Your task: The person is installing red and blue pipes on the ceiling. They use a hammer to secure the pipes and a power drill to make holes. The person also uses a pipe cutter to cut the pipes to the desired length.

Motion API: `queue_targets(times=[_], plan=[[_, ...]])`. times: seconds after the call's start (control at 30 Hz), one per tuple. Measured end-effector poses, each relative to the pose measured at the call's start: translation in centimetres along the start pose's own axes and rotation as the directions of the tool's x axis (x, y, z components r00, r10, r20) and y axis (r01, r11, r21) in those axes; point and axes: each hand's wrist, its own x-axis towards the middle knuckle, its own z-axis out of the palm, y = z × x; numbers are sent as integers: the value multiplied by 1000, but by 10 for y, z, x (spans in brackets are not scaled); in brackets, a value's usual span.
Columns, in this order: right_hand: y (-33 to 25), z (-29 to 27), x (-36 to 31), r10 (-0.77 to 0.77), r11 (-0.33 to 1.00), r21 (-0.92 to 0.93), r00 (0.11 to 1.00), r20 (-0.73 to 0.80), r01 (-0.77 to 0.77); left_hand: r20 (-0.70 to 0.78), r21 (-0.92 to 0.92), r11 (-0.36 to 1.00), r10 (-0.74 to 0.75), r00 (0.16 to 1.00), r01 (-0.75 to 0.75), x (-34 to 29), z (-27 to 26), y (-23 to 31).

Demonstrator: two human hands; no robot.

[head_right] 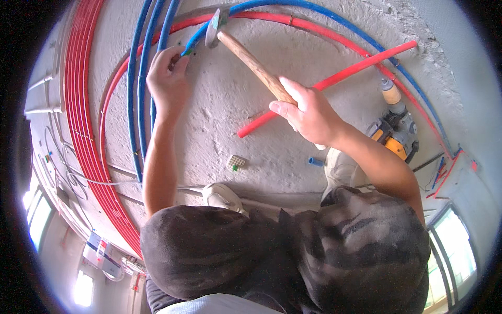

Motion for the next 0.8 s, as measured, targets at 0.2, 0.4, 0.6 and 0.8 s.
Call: queue_targets(times=[0.2, 0.4, 0.6, 0.8], plan=[[4, 1, 0, 145, 978, 144, 988, 56, -152, 78, -222, 943, -235, 969, 246, -7, -30, 0], [7, 3, 3, 120, 986, 114, 991, 57, -126, -11, -214, 945, -254, 967, 246, -13, -17, -8], [7, 5, 4, 112, 984, 134, 993, 46, -118, -57, 203, 960, 209, 976, -193, -5, -5, -15], [5, 6, 3, 69, 998, -3, 997, 34, -69, 56, 337, 874, 351, 935, -349, -1, 6, -22]])
